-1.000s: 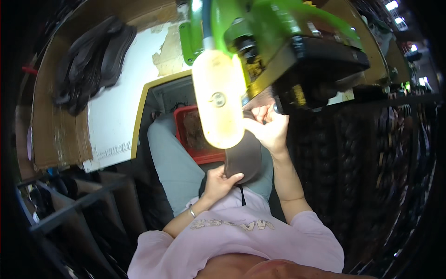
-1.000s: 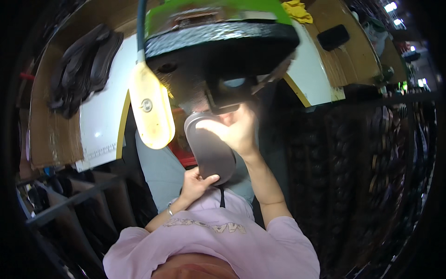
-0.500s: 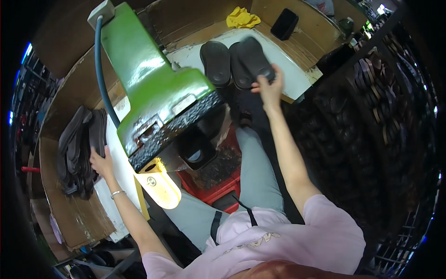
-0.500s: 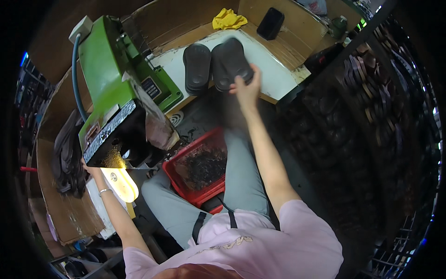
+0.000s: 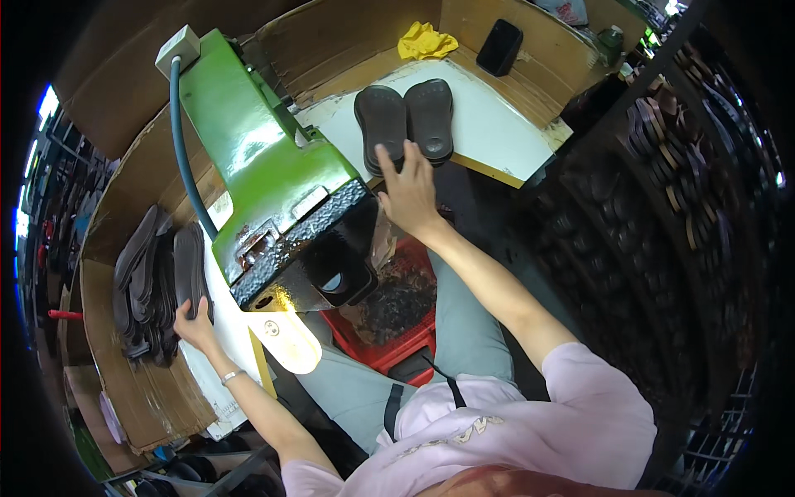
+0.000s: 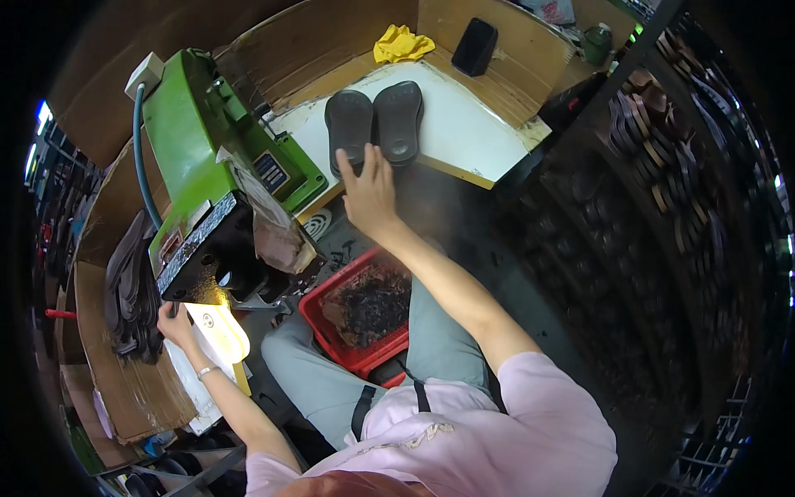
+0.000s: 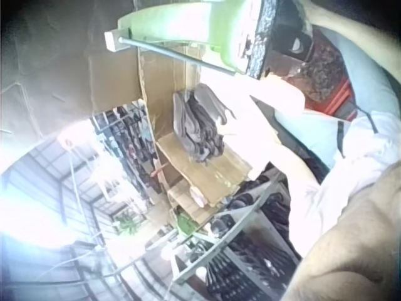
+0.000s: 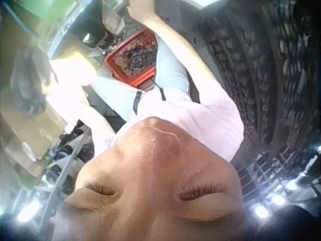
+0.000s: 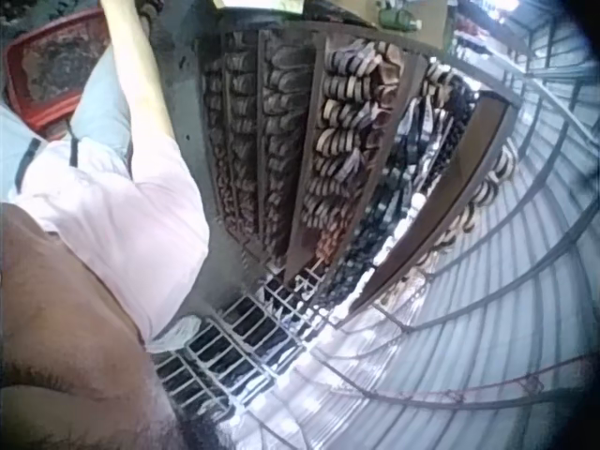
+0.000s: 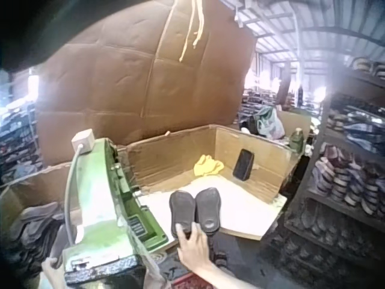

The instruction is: The person repeatedly picks up dark shoe soles and presses them against a green grinding machine to smooth or shape the edges. They handle the soles one at a time, rotating them to grind different sides, and place finished soles into a red bin or onto a nearby stack.

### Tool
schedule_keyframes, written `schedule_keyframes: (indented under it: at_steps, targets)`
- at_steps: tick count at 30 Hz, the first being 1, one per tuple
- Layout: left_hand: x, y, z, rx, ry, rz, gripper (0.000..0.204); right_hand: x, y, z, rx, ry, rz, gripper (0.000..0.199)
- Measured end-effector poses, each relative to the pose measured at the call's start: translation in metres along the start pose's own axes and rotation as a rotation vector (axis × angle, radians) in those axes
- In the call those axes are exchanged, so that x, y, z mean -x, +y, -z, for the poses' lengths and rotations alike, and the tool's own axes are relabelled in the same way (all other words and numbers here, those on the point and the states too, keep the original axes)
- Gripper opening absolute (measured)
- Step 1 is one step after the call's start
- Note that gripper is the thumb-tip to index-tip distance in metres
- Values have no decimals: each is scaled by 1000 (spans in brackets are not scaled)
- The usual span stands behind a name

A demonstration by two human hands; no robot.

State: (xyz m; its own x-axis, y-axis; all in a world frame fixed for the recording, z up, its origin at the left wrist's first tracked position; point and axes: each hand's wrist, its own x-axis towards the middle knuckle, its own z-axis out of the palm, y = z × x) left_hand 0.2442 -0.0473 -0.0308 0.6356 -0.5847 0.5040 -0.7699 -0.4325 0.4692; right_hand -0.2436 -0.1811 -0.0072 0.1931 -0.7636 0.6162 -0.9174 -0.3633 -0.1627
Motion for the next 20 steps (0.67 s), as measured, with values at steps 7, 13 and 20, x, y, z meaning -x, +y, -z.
schedule_keyframes:
  at_steps: [7,13,20]
  targets:
    - [89,29,112,745,130,330,29,-27,43,-44,122,83,155,45]
    - [177,86,175,862,-126,104,54,-32,35,2,-430,-51,16,57]
    - [209,142,126,1194,-643,-101,77,92,-2,40,-1273,-944,-196,85]
